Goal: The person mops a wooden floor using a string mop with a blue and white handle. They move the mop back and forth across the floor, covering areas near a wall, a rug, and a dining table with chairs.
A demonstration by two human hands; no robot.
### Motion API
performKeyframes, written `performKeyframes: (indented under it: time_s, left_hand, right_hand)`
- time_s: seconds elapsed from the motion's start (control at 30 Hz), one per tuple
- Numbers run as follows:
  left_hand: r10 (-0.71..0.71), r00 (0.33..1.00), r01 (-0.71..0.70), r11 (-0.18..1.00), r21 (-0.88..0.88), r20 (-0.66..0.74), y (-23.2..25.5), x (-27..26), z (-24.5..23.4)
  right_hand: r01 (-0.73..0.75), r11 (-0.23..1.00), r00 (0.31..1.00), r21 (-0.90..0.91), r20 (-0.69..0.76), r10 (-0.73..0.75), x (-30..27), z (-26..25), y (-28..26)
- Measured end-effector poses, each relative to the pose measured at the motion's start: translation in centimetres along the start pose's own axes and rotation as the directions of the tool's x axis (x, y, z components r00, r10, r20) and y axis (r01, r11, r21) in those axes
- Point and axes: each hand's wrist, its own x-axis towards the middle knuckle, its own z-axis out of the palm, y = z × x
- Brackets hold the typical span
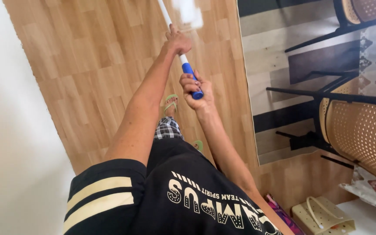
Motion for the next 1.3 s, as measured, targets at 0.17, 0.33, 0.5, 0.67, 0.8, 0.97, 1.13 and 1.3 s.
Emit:
performKeyframes:
  time_s: [0.17,0.33,0.5,0.67,0.8,0.97,1.13,1.3]
  left_hand:
    - [-0.090,0.988,0.023,0.893,-0.450,-0.129,0.5,-0.8,7.8]
    - [0.207,0.968,-0.198,0.978,0.070,-0.146,4.3,-4.8,20.7]
    - [0.008,0.951,-0.192,0.799,-0.570,-0.309,6.7,-12.4,32.1]
    - [-0.030,0.926,-0.256,0.681,-0.686,-0.376,8.8,-22.8,35.3]
    - [0.035,0.911,-0.258,0.824,-0.504,-0.410,9.3,-20.5,35.0]
    - [0.232,0.868,-0.309,0.945,-0.110,-0.439,9.9,-15.6,30.1]
    - [0.087,0.891,-0.389,0.652,-0.650,-0.445,11.8,-9.9,29.2]
    - [-0.114,0.909,-0.306,0.474,-0.826,-0.402,12.9,-7.8,22.3]
  right_hand:
    - [-0.040,0.994,0.999,0.099,0.018,0.038,-9.4,-1.4,2.9]
    - [-0.009,0.994,0.999,0.110,-0.042,0.014,-22.9,-7.0,5.1]
    - [0.048,0.999,0.984,0.009,-0.174,-0.046,-33.9,-10.2,10.1]
    - [0.096,0.995,0.968,0.001,-0.233,-0.094,-40.6,-9.2,15.3]
    - [0.091,0.996,0.969,-0.017,-0.230,-0.092,-39.9,-8.2,13.8]
    - [0.053,0.995,0.973,-0.081,-0.218,-0.070,-37.7,-4.7,10.6]
    - [0.032,0.999,0.990,-0.036,-0.139,-0.036,-35.7,-2.0,6.9]
    - [-0.010,0.995,0.992,-0.100,-0.130,-0.003,-29.2,0.7,2.0]
